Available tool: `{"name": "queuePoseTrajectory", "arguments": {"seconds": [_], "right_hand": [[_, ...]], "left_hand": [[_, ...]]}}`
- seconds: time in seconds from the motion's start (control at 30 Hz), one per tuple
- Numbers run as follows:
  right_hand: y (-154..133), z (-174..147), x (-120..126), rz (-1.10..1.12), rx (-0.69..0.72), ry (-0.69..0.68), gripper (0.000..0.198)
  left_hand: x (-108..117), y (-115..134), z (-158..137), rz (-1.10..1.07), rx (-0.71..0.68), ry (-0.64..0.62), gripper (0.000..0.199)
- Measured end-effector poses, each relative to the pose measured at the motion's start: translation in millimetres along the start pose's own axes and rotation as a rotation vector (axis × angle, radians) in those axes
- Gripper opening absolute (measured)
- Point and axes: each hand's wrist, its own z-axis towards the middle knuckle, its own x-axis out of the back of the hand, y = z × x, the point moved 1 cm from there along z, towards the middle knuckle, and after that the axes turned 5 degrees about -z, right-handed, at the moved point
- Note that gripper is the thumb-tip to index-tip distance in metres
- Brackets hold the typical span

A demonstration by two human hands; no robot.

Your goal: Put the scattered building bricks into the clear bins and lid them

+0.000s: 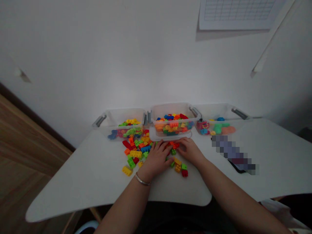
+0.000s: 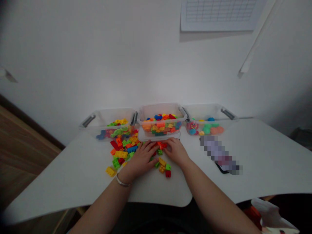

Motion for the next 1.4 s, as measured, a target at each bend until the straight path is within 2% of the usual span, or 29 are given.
{"name": "queuePoseTrajectory", "arguments": {"seconds": [0.17,0.47,0.63,0.77,0.93,1.07,1.23,1.3,1.4], "right_hand": [[3.5,-0.3,2.0,-0.119,-0.077,0.018,0.015],[0.7,-2.0,7.4,-0.300,-0.179,-0.003,0.011],[-4.5,-0.4,8.7,-0.329,-0.199,-0.033,0.011],[-3.1,-0.2,6.4,-0.267,-0.193,-0.011,0.012],[-0.5,-1.4,3.4,-0.098,-0.157,0.187,0.018],[-8.2,1.3,9.9,-0.094,0.024,0.377,0.022],[-20.7,22.4,34.9,-0.097,0.142,0.625,0.020],[-23.6,37.5,47.9,-0.083,0.146,0.662,0.017],[-23.6,64.8,65.7,-0.008,0.081,0.669,0.016]], "left_hand": [[-0.3,-0.6,-0.4,-0.003,-0.001,-0.002,0.053],[3.4,2.3,0.6,0.006,0.011,-0.026,0.054],[3.5,2.4,0.1,-0.004,0.020,-0.031,0.055],[4.3,2.4,0.3,-0.010,0.023,-0.039,0.055],[4.1,2.1,0.7,0.000,0.012,-0.031,0.055],[3.4,1.4,0.5,0.005,0.011,-0.030,0.055],[2.6,-0.4,0.4,0.013,0.006,-0.025,0.056],[2.4,-1.3,0.1,0.018,-0.001,-0.022,0.056],[2.4,-2.0,-0.8,0.019,-0.012,-0.013,0.057]]}}
